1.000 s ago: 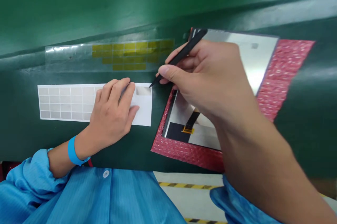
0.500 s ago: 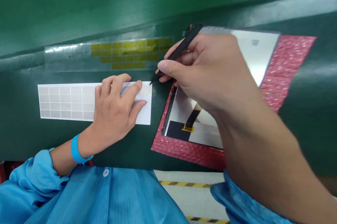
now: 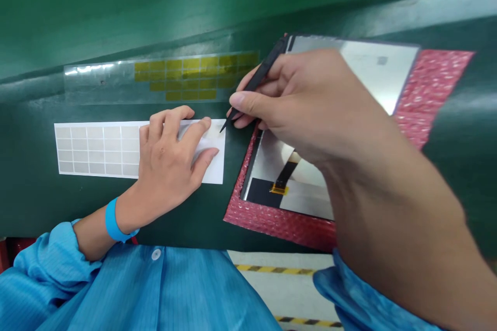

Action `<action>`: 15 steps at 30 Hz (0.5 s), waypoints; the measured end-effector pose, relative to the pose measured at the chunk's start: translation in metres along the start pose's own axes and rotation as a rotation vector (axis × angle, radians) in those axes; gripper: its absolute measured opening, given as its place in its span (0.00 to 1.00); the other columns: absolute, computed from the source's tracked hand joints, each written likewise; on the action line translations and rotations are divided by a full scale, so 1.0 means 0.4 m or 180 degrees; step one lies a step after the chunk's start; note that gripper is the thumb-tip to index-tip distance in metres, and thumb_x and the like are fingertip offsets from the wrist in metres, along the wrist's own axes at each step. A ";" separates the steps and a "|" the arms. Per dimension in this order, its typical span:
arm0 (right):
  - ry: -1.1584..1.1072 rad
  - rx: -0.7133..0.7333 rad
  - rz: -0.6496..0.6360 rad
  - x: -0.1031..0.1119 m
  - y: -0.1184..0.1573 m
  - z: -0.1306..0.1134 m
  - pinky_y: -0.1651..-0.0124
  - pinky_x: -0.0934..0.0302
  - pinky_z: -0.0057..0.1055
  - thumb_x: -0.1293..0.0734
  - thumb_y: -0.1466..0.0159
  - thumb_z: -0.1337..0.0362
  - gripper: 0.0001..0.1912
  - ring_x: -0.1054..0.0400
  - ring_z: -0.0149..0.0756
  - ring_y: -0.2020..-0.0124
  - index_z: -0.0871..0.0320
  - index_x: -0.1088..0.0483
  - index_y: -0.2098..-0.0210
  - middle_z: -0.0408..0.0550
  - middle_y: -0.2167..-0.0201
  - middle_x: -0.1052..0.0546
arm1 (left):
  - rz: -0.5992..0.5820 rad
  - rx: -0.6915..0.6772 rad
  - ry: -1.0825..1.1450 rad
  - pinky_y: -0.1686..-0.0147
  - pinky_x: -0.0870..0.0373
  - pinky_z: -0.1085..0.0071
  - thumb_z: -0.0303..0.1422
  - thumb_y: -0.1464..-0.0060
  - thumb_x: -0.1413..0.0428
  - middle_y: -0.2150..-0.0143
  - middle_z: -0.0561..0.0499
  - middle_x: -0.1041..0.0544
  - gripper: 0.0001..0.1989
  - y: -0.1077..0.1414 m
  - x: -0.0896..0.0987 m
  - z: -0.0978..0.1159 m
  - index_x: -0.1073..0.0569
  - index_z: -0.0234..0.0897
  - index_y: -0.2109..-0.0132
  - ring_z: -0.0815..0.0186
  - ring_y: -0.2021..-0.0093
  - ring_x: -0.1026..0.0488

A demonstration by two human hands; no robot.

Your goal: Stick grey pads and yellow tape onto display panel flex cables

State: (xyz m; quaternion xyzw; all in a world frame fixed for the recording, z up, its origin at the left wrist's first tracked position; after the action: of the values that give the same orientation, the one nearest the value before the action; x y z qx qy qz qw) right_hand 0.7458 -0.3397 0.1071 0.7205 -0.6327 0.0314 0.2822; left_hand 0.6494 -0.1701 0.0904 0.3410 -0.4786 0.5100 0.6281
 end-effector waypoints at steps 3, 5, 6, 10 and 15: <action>0.0114 -0.0336 0.0223 -0.002 0.006 -0.007 0.81 0.41 0.25 0.28 0.40 0.80 0.12 0.30 0.34 0.79 0.59 0.24 0.74 0.47 0.77 0.24 | 0.0037 -0.0002 0.0035 0.49 0.34 0.55 0.43 0.32 0.43 0.37 0.41 0.28 0.19 0.000 0.000 0.000 0.27 0.42 0.40 0.49 0.39 0.34; 0.0146 -0.0259 0.0346 -0.003 0.008 -0.011 0.80 0.40 0.25 0.27 0.41 0.81 0.12 0.29 0.34 0.78 0.59 0.25 0.74 0.47 0.76 0.23 | 0.0069 -0.0007 0.0055 0.49 0.34 0.55 0.43 0.32 0.42 0.38 0.41 0.28 0.18 0.001 0.000 0.000 0.27 0.41 0.40 0.49 0.40 0.34; 0.0160 -0.0184 0.0349 -0.004 0.008 -0.012 0.80 0.39 0.25 0.27 0.41 0.81 0.12 0.28 0.34 0.78 0.59 0.25 0.74 0.47 0.76 0.23 | 0.0082 -0.0013 0.0062 0.50 0.34 0.55 0.42 0.32 0.42 0.38 0.41 0.28 0.18 0.001 0.000 0.000 0.27 0.41 0.40 0.49 0.40 0.34; 0.0213 0.0019 0.0148 -0.001 0.005 -0.003 0.78 0.36 0.26 0.26 0.42 0.80 0.12 0.29 0.33 0.78 0.57 0.24 0.73 0.45 0.77 0.24 | 0.0076 -0.0015 0.0054 0.50 0.34 0.55 0.43 0.32 0.42 0.38 0.41 0.28 0.19 0.002 -0.001 0.000 0.27 0.41 0.40 0.49 0.39 0.34; 0.0104 0.0074 -0.0142 0.009 -0.001 0.010 0.79 0.33 0.25 0.24 0.42 0.76 0.09 0.29 0.33 0.78 0.55 0.22 0.71 0.45 0.76 0.23 | 0.0034 -0.0017 0.0033 0.49 0.34 0.56 0.44 0.32 0.43 0.37 0.40 0.29 0.19 0.003 -0.002 -0.001 0.27 0.42 0.39 0.49 0.39 0.34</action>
State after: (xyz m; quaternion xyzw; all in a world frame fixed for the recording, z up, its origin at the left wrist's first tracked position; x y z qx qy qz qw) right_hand 0.7455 -0.3447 0.1050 0.7370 -0.6113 0.0442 0.2848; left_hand 0.6484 -0.1695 0.0894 0.3341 -0.4786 0.5139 0.6288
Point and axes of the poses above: each hand's wrist, its own y-axis away from the middle knuckle, its own x-axis out of the back of the hand, z = x × y, the point moved 1 cm from there along -y, towards the middle knuckle
